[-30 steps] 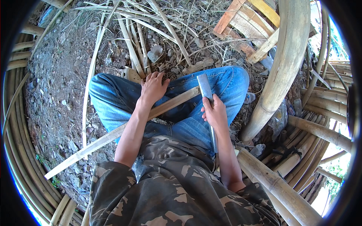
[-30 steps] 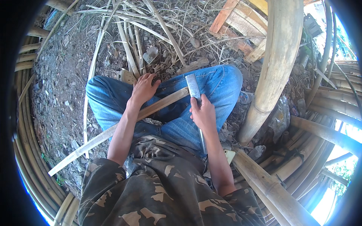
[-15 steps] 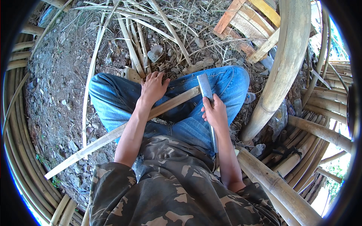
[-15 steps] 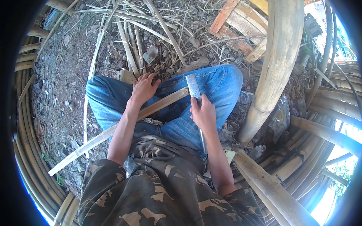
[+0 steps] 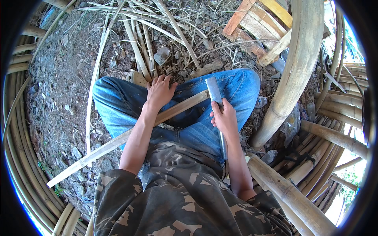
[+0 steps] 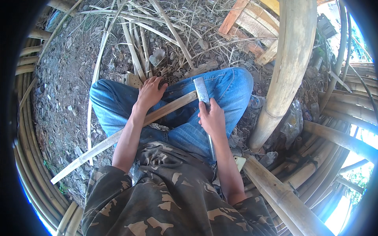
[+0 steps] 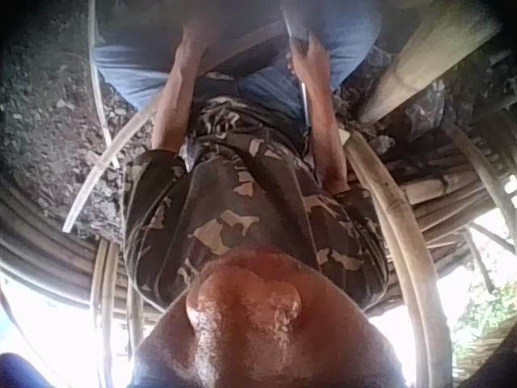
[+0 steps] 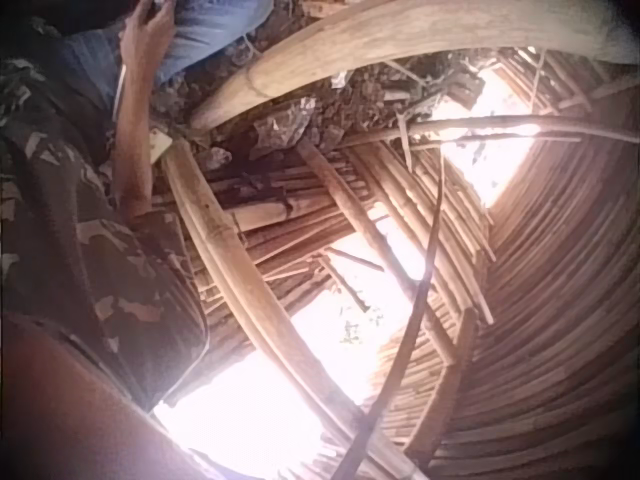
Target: Scraping and shaping a strip of bamboo using a large metal blade while sitting cross-legged in a bamboo structure.
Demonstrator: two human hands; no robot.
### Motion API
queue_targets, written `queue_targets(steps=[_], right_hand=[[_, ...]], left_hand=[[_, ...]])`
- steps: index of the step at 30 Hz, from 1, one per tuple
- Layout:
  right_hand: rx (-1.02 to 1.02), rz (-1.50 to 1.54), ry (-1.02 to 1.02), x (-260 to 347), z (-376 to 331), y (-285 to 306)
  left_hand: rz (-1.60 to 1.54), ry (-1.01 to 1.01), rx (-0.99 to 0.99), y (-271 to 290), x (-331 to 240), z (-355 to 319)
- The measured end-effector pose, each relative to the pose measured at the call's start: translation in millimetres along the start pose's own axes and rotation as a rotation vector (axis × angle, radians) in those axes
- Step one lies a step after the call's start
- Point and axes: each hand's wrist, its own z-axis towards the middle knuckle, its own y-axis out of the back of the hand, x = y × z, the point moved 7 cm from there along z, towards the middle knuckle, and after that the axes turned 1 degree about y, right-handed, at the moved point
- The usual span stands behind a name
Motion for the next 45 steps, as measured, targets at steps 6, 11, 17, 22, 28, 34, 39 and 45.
queue_targets(steps=[6, 11, 17, 22, 28, 34, 39, 45], right_hand=[[-0.003, 0.000, 0.001, 0.3, 0.6, -0.1], [-0.001, 0.001, 0.003, 1.5, -0.1, 0.0], [-0.002, 0.003, 0.005, 1.3, -0.2, 0.4], [-0.007, -0.004, 0.011, 0.7, 0.7, 0.4], [-0.004, -0.006, 0.009, -0.1, 1.2, -0.4], [0.008, -0.008, -0.005, 2.4, -0.8, 0.1], [0.006, -0.005, 0.004, 2.7, -0.3, -0.5], [0.000, 0.003, 0.001, 1.1, 0.1, 0.4]], left_hand=[[0.007, 0.006, 0.009, 2.4, -2.0, -0.6], [0.004, 0.011, 0.013, 2.3, -1.2, -0.7], [0.022, 0.024, 0.025, 8.9, -6.9, -1.8], [0.022, -0.001, 0.001, 10.3, -7.4, -1.4], [-0.358, -0.022, -0.018, 14.6, -3.0, 7.5], [-0.941, 0.081, 0.120, 18.3, -5.0, 11.7], [-1.042, 0.170, 0.204, 19.7, -7.2, 6.9], [-1.014, 0.158, 0.184, 19.6, -9.4, 8.0]])
